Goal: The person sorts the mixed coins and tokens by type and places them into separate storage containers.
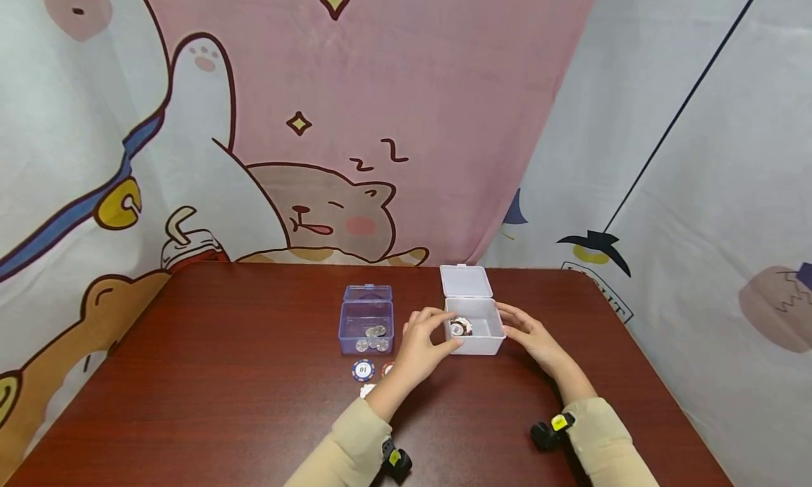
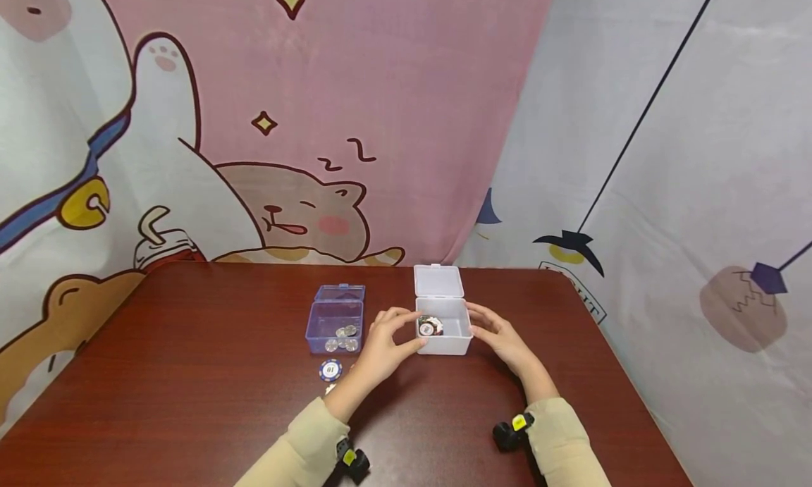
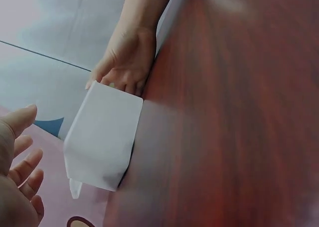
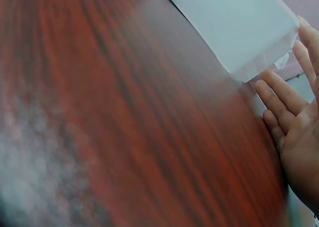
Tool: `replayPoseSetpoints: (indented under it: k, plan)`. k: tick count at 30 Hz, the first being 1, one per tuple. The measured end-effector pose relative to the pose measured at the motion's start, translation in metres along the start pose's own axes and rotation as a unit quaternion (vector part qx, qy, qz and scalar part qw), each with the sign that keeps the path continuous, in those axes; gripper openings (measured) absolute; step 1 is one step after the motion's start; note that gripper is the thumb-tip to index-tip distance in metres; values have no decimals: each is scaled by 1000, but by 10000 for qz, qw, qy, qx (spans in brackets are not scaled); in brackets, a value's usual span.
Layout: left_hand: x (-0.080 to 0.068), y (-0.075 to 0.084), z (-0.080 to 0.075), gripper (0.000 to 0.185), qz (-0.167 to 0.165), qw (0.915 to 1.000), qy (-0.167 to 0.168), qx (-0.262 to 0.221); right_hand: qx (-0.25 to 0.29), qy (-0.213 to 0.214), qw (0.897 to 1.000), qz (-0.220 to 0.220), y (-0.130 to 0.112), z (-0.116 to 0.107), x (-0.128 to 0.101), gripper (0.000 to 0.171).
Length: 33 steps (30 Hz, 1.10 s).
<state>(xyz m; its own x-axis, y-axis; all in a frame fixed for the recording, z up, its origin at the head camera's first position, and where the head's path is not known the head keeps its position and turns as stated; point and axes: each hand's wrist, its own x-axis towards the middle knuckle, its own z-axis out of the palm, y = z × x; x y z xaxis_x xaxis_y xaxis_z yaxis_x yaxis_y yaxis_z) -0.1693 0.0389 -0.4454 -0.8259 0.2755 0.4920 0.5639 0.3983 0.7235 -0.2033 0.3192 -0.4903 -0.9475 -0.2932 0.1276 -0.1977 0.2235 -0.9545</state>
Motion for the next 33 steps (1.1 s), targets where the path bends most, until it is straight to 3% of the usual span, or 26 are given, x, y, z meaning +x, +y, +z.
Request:
replayPoseSetpoints:
  k: [18, 33]
  plan:
    - [-30, -2, -32, 45, 233, 9994, 22, -256, -28, 20, 10000, -37, 1, 0, -1, 50]
    - [-52, -10, -63, 48, 198, 9992, -287, -210, -22, -7, 9999, -105, -1, 1, 0, 50]
